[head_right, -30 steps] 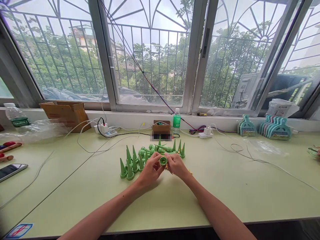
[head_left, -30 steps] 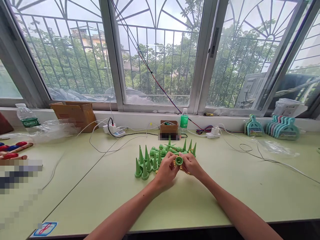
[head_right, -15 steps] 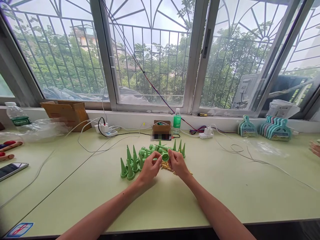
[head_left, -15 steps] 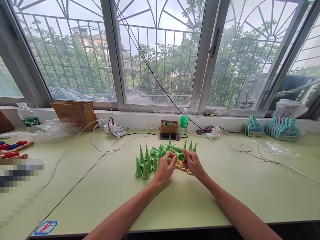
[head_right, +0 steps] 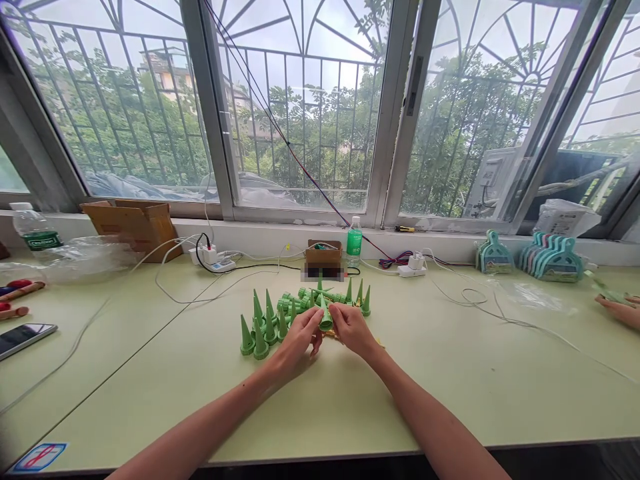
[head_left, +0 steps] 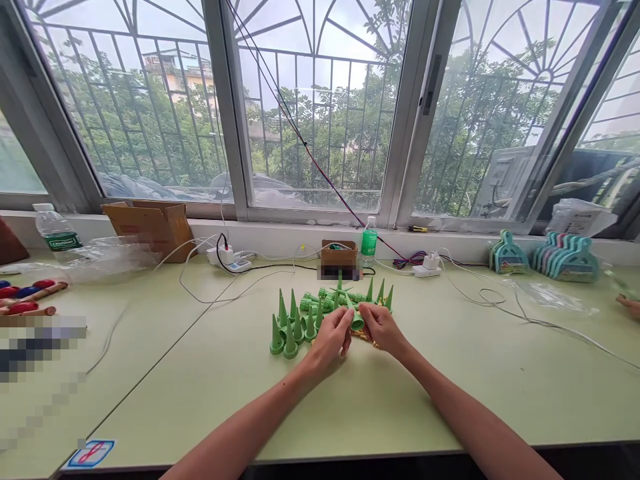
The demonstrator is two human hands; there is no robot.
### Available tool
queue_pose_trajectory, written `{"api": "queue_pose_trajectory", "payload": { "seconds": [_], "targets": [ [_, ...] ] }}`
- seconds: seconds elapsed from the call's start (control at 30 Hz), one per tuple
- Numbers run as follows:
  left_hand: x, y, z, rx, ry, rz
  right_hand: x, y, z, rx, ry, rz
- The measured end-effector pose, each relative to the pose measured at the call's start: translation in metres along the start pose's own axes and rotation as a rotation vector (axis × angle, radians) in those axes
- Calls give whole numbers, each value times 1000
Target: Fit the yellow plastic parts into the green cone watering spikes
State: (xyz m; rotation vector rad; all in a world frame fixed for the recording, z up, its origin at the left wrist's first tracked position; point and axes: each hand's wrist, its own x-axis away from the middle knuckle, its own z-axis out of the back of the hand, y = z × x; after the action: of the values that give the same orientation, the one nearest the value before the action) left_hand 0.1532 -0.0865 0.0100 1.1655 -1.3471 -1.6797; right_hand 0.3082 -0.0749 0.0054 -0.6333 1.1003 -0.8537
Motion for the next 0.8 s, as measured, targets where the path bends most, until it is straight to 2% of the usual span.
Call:
{"api": "queue_pose_trajectory", "payload": {
  "seconds": [0.4,0.57,0.8],
  "targets": [
    [0,-2,2,-53,-16,-75,-2,3,1,30,12,-34],
    [0,-5,2,-189,35,-139,-2,1,0,24,48,-86],
    [2,-5,2,-390,58,-309,-2,4,0,34,45,-113]
  ]
}}
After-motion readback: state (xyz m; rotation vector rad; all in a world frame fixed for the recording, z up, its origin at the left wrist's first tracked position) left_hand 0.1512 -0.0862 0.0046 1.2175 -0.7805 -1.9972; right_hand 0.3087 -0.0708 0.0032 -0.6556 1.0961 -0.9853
